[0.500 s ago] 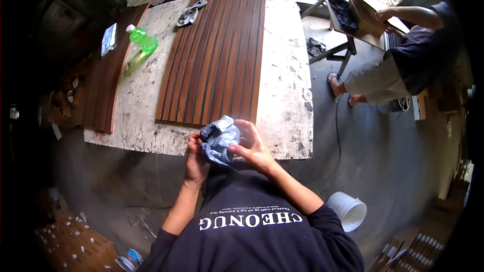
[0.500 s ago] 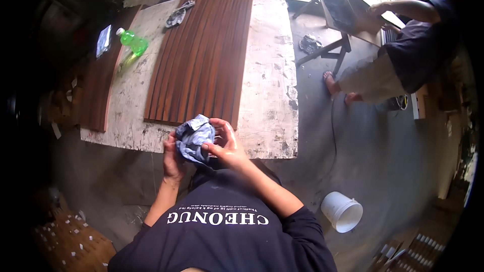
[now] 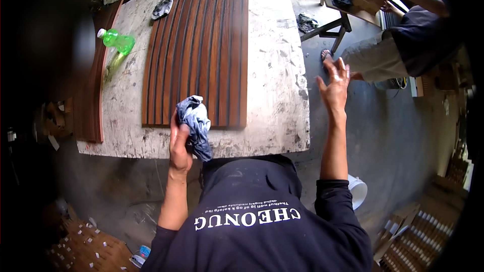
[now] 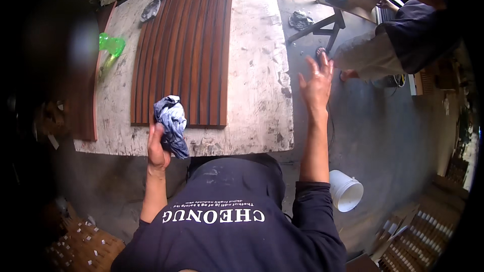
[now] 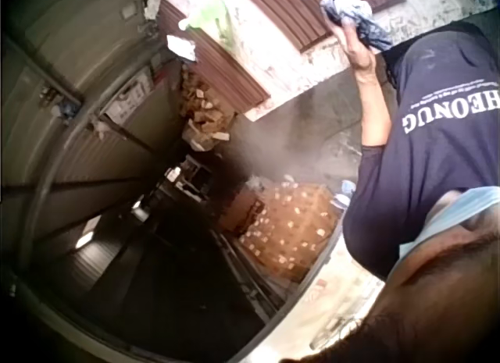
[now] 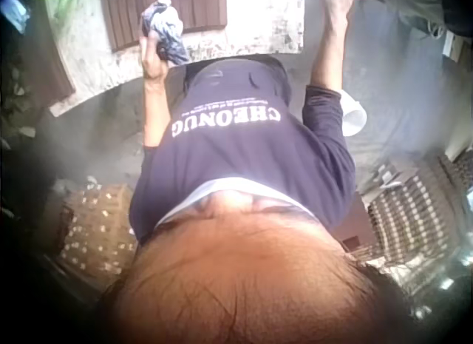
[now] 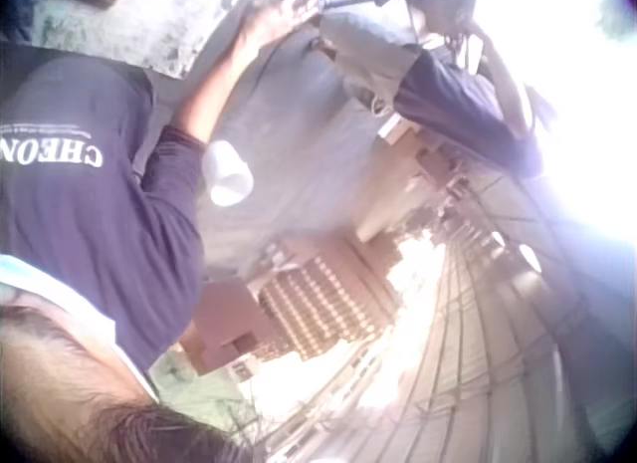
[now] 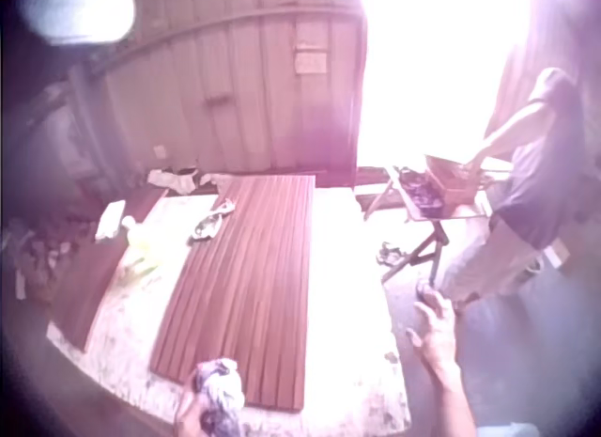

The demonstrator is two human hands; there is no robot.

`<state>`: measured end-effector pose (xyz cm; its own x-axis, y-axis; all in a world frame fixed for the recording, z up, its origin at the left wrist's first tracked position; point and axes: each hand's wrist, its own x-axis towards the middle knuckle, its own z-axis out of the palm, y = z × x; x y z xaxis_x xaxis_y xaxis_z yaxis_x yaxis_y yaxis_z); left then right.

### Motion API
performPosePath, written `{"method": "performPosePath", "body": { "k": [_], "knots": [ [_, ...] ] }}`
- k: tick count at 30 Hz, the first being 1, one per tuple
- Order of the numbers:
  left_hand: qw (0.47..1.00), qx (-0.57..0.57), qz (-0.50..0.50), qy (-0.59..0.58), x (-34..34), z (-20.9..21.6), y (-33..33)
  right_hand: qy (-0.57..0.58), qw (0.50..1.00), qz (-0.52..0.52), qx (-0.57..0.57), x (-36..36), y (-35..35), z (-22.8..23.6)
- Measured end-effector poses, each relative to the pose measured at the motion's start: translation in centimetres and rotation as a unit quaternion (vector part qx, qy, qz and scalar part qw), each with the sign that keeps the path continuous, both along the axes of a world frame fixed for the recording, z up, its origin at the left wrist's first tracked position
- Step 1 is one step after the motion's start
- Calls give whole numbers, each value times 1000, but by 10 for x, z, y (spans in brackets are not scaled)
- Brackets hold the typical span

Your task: The person wrings a cloth in a bucket of water and wipes slatted wooden panels on a table. The person then pours liquid from a bottle onto the panels and wipes them with the cloth.

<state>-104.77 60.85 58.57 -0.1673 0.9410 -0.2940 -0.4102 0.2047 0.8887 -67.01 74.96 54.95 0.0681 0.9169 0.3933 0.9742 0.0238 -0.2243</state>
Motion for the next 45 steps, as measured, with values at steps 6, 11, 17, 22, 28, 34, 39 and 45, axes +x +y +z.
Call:
{"method": "performPosePath", "body": {
  "k": [6,11,17,22,28,34,39,45],
  "knots": [
    [763,101,-153,620,20,-18,19,163,982,55,-78,-77,39,-32],
    [677,139,-278,667,38,-35,12,126,976,105,-146,-133,66,-72],
    [666,203,-184,694,52,-71,133,126,978,152,-62,-150,78,-103],
    [624,196,-223,723,62,-73,113,138,975,152,-80,-144,74,-110],
    [687,151,-241,669,62,-59,78,134,976,157,-71,-147,72,-103],
    [610,212,-173,744,69,-74,185,142,975,150,-86,-147,75,-103],
    [664,154,-259,684,67,-59,67,138,975,151,-92,-148,76,-102],
    [641,227,-162,715,67,-69,235,249,959,129,-33,-161,78,-100]
  ]
}}
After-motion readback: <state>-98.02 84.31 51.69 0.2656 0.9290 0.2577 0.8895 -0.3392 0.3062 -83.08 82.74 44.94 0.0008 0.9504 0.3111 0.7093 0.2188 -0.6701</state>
